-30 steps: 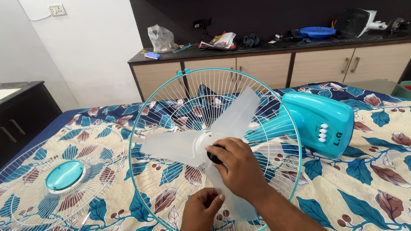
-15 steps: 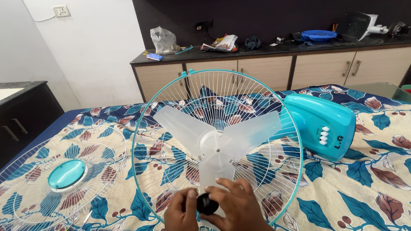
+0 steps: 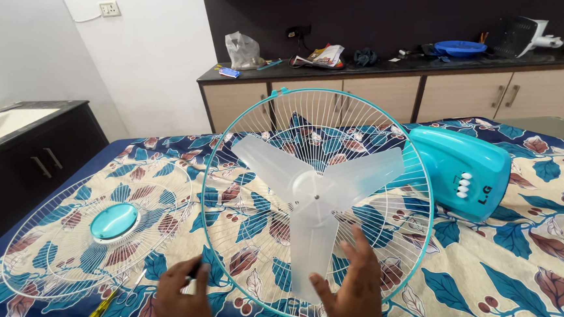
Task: The person disassembles a teal table fan on a floral bedspread. They remove the front grill, unscrew the center cap, detach the fan blades, and then remove the rear grill and motor housing using a yellow screwdriver.
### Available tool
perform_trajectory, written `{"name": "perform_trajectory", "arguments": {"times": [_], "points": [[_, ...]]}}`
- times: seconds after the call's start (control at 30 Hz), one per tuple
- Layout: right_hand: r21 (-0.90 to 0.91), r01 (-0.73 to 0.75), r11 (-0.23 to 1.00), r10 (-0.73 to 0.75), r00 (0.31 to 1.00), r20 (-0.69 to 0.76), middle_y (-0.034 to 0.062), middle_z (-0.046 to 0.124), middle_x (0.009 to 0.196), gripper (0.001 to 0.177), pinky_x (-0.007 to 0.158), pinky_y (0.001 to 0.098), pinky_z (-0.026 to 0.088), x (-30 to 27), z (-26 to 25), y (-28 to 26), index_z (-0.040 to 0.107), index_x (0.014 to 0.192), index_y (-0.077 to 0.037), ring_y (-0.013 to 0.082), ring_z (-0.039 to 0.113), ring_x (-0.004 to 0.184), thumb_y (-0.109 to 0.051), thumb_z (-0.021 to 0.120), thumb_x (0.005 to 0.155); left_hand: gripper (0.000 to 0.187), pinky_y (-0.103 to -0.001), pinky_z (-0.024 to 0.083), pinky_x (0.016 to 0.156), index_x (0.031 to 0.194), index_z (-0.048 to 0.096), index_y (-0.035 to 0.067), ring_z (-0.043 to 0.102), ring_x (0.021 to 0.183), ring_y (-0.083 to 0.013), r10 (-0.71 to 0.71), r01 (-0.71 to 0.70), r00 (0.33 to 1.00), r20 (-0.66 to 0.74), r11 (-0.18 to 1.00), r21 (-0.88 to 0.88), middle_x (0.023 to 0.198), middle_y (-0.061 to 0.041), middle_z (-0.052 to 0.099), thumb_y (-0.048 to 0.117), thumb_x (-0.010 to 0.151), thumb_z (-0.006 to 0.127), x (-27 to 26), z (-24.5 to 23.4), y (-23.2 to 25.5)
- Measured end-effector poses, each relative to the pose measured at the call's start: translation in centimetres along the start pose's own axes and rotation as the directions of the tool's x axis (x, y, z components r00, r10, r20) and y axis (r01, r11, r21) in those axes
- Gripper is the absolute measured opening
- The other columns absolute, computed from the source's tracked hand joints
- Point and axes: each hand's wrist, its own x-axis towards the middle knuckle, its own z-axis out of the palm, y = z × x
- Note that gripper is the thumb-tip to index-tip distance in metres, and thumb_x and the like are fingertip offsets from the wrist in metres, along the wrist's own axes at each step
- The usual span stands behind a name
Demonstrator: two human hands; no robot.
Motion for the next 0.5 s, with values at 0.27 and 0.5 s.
{"name": "perform_trajectory", "arguments": {"times": [0.27, 0.5], "points": [[-0.049, -0.237, 0.970, 0.241, 0.927, 0.287, 0.0292, 0.056, 0.129, 0.072, 0.097, 0.0534, 0.051, -1.5, 1.5, 0.9, 0.039, 0.136, -0.001, 0.0447, 0.062, 0.118, -0.045, 0.069, 0.088, 0.020, -0.037, 0.061, 0.085, 0.096, 0.081, 0.011, 0.077, 0.090, -0.0257, 0.059, -0.082, 0.995, 0.085, 0.953, 0.291, 0.098, -0.012, 0.078, 0.015, 0.076, 0.079, 2.7, -0.1, -13.3], [-0.060, -0.228, 0.972, 0.235, 0.913, 0.334, 0.0279, 0.058, 0.128, 0.068, 0.089, 0.0477, 0.059, -1.6, 1.9, 1.1, 0.040, 0.136, -0.003, 0.0407, 0.069, 0.110, -0.045, 0.068, 0.090, 0.031, -0.052, 0.059, 0.094, 0.083, 0.083, 0.010, 0.076, 0.094, -0.0376, 0.268, -0.271, 0.960, 0.080, 0.821, 0.503, 0.105, -0.025, 0.075, 0.026, 0.056, 0.089, 3.2, 1.0, -16.9]]}}
